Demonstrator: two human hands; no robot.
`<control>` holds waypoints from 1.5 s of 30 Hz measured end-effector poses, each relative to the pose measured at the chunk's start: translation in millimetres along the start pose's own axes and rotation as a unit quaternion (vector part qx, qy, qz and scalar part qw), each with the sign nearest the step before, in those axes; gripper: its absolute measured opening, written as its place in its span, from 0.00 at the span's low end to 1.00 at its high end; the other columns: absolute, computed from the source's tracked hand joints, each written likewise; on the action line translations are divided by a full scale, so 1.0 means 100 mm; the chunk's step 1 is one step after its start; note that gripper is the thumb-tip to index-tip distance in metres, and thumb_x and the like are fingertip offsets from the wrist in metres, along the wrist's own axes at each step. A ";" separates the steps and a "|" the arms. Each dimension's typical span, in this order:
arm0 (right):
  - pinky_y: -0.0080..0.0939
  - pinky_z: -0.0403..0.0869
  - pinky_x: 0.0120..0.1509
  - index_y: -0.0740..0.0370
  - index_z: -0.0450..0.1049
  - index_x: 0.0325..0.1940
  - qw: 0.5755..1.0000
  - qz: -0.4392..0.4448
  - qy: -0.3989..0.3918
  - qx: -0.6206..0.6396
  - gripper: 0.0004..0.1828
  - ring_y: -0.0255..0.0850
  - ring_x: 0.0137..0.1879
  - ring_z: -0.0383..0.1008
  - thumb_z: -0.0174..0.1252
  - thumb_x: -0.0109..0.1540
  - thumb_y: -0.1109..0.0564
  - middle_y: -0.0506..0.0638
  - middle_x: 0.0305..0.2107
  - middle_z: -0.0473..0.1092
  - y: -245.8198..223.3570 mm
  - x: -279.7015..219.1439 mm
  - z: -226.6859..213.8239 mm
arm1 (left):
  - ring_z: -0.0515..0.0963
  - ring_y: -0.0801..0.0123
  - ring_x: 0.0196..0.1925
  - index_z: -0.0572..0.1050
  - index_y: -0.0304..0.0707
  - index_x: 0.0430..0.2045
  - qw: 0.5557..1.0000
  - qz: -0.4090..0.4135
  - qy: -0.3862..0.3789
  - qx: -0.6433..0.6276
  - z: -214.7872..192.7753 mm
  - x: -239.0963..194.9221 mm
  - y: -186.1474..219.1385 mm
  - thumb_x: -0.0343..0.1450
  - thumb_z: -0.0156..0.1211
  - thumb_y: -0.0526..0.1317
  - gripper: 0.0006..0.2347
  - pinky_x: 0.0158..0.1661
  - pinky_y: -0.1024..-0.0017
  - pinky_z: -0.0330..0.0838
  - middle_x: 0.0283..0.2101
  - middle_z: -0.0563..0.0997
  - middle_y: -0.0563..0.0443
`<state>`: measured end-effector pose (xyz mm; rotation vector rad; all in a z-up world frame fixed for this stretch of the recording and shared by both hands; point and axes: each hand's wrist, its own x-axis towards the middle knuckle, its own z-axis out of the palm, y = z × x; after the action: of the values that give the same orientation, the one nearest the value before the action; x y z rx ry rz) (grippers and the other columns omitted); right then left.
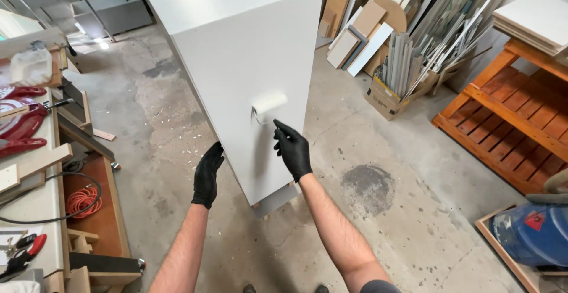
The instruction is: Painting a white cabinet using a small paint roller in a workshop environment
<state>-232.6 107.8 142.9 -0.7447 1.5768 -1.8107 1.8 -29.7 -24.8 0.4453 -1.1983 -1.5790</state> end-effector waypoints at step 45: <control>0.34 0.78 0.34 0.52 0.82 0.54 0.995 0.095 -0.006 -0.011 0.14 0.41 0.34 0.79 0.64 0.65 0.62 0.54 0.33 0.76 4.11 0.43 -0.99 | 0.69 0.49 0.68 0.69 0.24 0.61 0.792 0.144 -0.070 0.589 -0.44 -0.33 -0.56 0.76 0.54 0.37 0.18 0.68 0.53 0.60 0.64 0.72 0.34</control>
<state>-299.4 98.6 -276.3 -0.5927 1.6041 -1.6520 19.8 -23.7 -100.7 0.8703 -2.1827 -0.4245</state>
